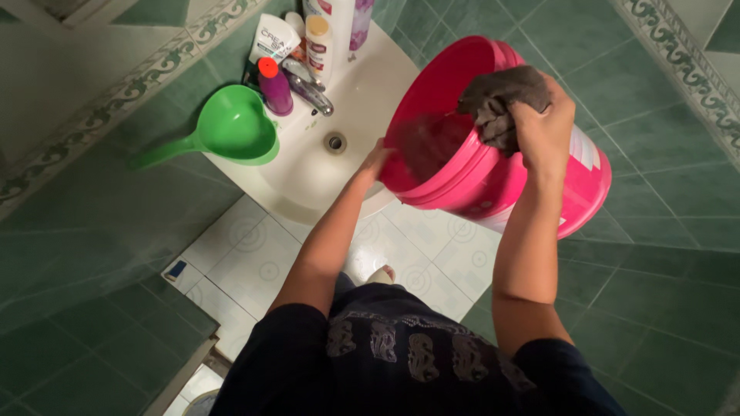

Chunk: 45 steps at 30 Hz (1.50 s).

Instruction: The person empties dirty water from a bucket into a sink, rinses a rag in fresh water, pours liquid detergent onto the rag, and scrubs it by hand under running water in the sink.

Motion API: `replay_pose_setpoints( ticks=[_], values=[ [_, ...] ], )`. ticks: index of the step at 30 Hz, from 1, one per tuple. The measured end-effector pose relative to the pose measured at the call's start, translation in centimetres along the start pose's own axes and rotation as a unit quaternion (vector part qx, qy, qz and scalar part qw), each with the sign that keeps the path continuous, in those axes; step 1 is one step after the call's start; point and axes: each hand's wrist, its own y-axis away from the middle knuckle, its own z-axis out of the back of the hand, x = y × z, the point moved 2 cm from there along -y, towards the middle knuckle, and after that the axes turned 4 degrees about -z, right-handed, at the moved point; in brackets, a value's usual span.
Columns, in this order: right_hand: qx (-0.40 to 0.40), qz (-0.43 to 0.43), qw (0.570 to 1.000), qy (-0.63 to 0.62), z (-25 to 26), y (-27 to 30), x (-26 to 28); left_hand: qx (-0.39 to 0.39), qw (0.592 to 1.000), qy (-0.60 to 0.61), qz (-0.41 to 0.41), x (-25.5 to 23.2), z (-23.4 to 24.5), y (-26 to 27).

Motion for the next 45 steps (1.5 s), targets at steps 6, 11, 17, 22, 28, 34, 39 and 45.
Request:
replay_pose_setpoints(
  ticks=[6,11,17,22,28,34,39,45],
  values=[
    [0.027,-0.006,1.000,0.000,-0.7,-0.7,0.6,0.054,0.982,0.123,-0.134,2.6,0.0,-3.5],
    [0.023,-0.010,0.999,0.027,-0.6,-0.4,1.0,0.039,0.980,0.157,-0.114,2.8,-0.2,-3.8],
    [0.032,0.026,0.999,0.023,-1.0,-0.5,0.7,-0.210,0.967,0.102,-0.101,1.7,0.2,-2.5],
    [0.022,0.030,0.998,0.043,-1.7,-0.2,0.8,-0.273,0.945,0.093,-0.154,1.8,0.9,-2.8],
    [0.029,0.044,0.997,0.054,-2.4,0.1,1.8,-0.281,0.944,0.049,-0.164,1.1,1.0,-1.4],
    [-0.006,0.038,0.990,0.133,-3.2,0.6,3.1,-0.218,0.953,0.136,-0.160,-0.4,0.5,0.5],
    [-0.012,0.054,0.980,0.192,-3.9,0.6,3.7,-0.258,0.950,0.049,-0.166,-0.2,0.7,0.9],
    [-0.002,0.021,0.980,0.197,-4.6,0.6,4.4,-0.324,0.929,-0.126,-0.124,-0.2,1.3,1.2]
  ],
)
